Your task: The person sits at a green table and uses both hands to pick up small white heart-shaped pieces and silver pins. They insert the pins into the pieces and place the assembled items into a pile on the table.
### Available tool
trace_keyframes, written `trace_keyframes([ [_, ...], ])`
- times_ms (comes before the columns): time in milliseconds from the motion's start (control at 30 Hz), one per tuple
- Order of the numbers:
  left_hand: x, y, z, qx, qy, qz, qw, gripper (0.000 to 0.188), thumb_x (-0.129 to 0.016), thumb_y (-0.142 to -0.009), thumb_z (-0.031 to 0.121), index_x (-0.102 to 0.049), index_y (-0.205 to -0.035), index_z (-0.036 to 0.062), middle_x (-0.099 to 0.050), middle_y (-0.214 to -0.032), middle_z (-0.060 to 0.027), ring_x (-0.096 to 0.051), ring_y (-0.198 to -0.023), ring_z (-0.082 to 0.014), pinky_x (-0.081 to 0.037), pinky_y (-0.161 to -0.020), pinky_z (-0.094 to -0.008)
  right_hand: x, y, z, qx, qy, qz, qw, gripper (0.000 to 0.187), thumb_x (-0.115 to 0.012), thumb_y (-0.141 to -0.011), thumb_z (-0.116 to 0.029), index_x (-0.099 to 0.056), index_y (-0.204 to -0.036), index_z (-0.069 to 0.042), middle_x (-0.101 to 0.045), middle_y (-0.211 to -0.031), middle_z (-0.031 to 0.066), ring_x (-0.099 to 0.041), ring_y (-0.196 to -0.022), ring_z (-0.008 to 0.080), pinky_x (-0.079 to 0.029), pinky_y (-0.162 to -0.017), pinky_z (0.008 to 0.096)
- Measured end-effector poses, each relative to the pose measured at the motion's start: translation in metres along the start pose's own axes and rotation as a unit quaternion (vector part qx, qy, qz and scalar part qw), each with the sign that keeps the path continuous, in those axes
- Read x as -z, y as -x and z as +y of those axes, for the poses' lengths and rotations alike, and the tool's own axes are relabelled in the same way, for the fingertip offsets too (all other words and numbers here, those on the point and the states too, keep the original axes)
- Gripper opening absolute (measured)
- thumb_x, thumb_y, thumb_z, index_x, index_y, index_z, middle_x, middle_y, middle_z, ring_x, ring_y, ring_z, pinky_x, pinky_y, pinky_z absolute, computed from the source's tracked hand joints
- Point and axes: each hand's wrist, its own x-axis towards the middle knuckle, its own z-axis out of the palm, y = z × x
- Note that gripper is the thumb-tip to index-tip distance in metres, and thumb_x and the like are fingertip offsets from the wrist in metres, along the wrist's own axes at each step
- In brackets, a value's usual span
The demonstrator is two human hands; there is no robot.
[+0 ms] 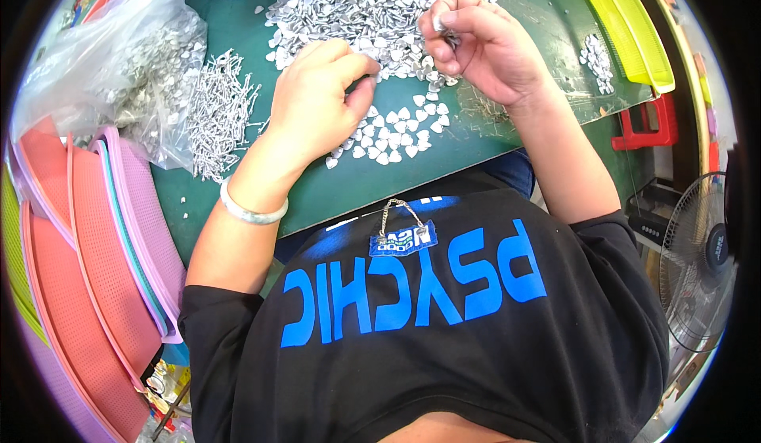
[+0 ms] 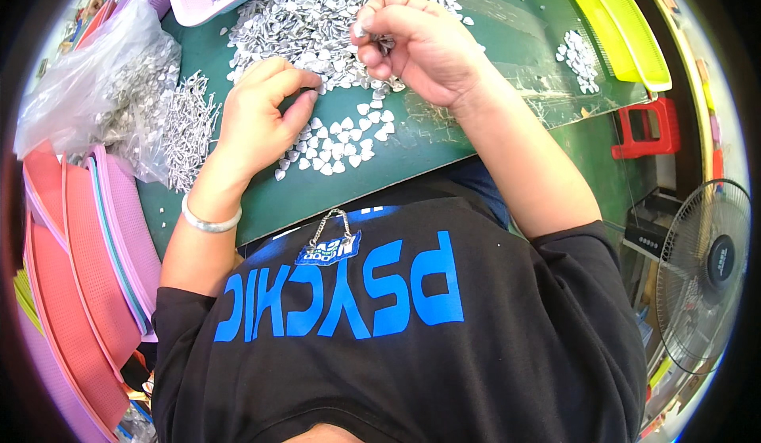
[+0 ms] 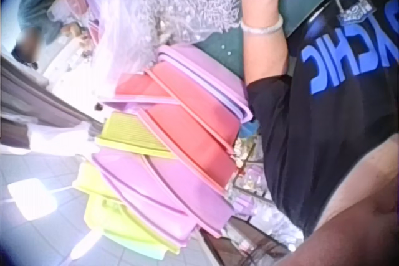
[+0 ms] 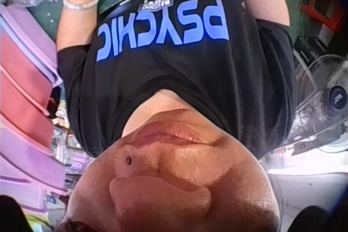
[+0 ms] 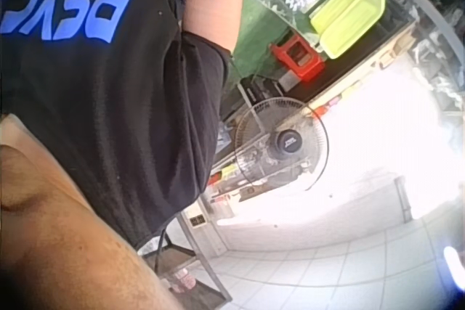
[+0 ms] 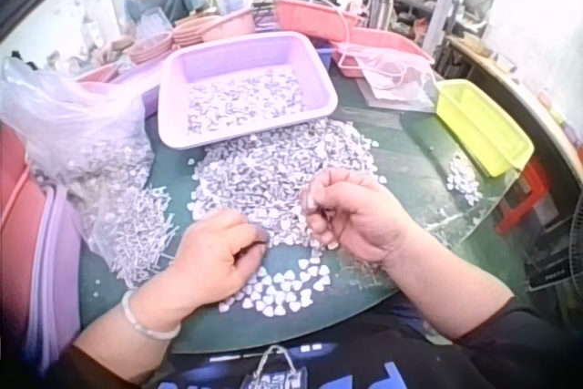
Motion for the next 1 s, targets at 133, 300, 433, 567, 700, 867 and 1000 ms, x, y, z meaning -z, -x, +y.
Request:
trace_keyframes([
  [133,-0.003,-0.004,0.002,-0.019,-0.037,-0.029,0.999,0.008,-0.069,-0.075,0.009,-0.066,-0.082,0.0069,-0.056,-0.077,-0.0057,-0.057,-0.079,-0.025,-0.047,-0.069,-0.0357,0.006,0.003,-0.001,-0.023,-0.034,-0.024,0.999,0.014,-0.059,-0.087,-0.015,-0.061,-0.094,-0.004,-0.058,-0.083,0.0032,-0.05,-0.063,0.0091,-0.043,-0.055,0.0229],
  [300,-0.004,-0.006,0.001,-0.042,-0.061,-0.033,0.997,0.006,-0.068,-0.075,0.009,-0.064,-0.079,0.0064,-0.056,-0.077,-0.0062,-0.056,-0.079,-0.0259,-0.046,-0.069,-0.036,0.001,0.004,0.005,0.046,0.435,0.008,0.899,0.014,-0.066,-0.081,-0.018,-0.07,-0.087,-0.006,-0.067,-0.073,0.0049,-0.062,-0.066,0.0163,-0.049,-0.062,0.0302],
  [433,-0.001,-0.002,0.0,-0.006,-0.032,-0.053,0.998,0.005,-0.065,-0.075,0.011,-0.064,-0.078,0.0074,-0.057,-0.076,-0.0058,-0.057,-0.078,-0.0274,-0.048,-0.07,-0.0396,-0.01,0.01,0.015,0.174,0.651,-0.016,0.739,0.011,-0.063,-0.081,-0.018,-0.068,-0.086,-0.01,-0.067,-0.081,0.0085,-0.064,-0.077,0.0301,-0.051,-0.07,0.04],
  [567,0.001,-0.002,0.002,0.02,-0.008,-0.045,0.999,0.008,-0.066,-0.073,0.007,-0.064,-0.081,0.0079,-0.056,-0.074,-0.0063,-0.056,-0.076,-0.027,-0.046,-0.068,-0.0375,-0.01,0.01,0.02,0.192,0.71,-0.035,0.677,0.01,-0.062,-0.082,-0.018,-0.065,-0.086,-0.01,-0.065,-0.084,0.0073,-0.064,-0.084,0.0288,-0.051,-0.071,0.0408],
  [700,-0.003,-0.004,0.004,0.008,0.009,-0.015,1.0,0.01,-0.066,-0.073,0.009,-0.065,-0.083,0.0103,-0.056,-0.08,-0.0067,-0.056,-0.081,-0.0278,-0.048,-0.07,-0.0393,-0.01,0.009,0.018,0.193,0.701,-0.033,0.685,0.01,-0.061,-0.082,-0.018,-0.066,-0.086,-0.011,-0.066,-0.084,0.0084,-0.064,-0.083,0.0298,-0.051,-0.071,0.0415],
  [867,-0.009,-0.007,0.011,-0.038,-0.012,-0.054,0.998,0.013,-0.069,-0.072,0.008,-0.064,-0.084,0.0076,-0.056,-0.081,-0.0067,-0.056,-0.081,-0.0279,-0.046,-0.07,-0.0391,-0.003,0.007,0.021,0.184,0.689,-0.03,0.7,0.011,-0.061,-0.08,-0.018,-0.068,-0.086,-0.011,-0.067,-0.08,0.0101,-0.064,-0.079,0.0317,-0.052,-0.069,0.0431],
  [1000,-0.009,-0.008,0.01,-0.025,-0.013,-0.077,0.997,0.011,-0.069,-0.074,0.009,-0.062,-0.082,0.0063,-0.055,-0.08,-0.0076,-0.055,-0.082,-0.0289,-0.046,-0.071,-0.0402,-0.004,0.007,0.021,0.173,0.702,-0.048,0.689,0.012,-0.061,-0.08,-0.019,-0.069,-0.086,-0.013,-0.067,-0.078,0.0104,-0.065,-0.078,0.0322,-0.052,-0.069,0.0434],
])
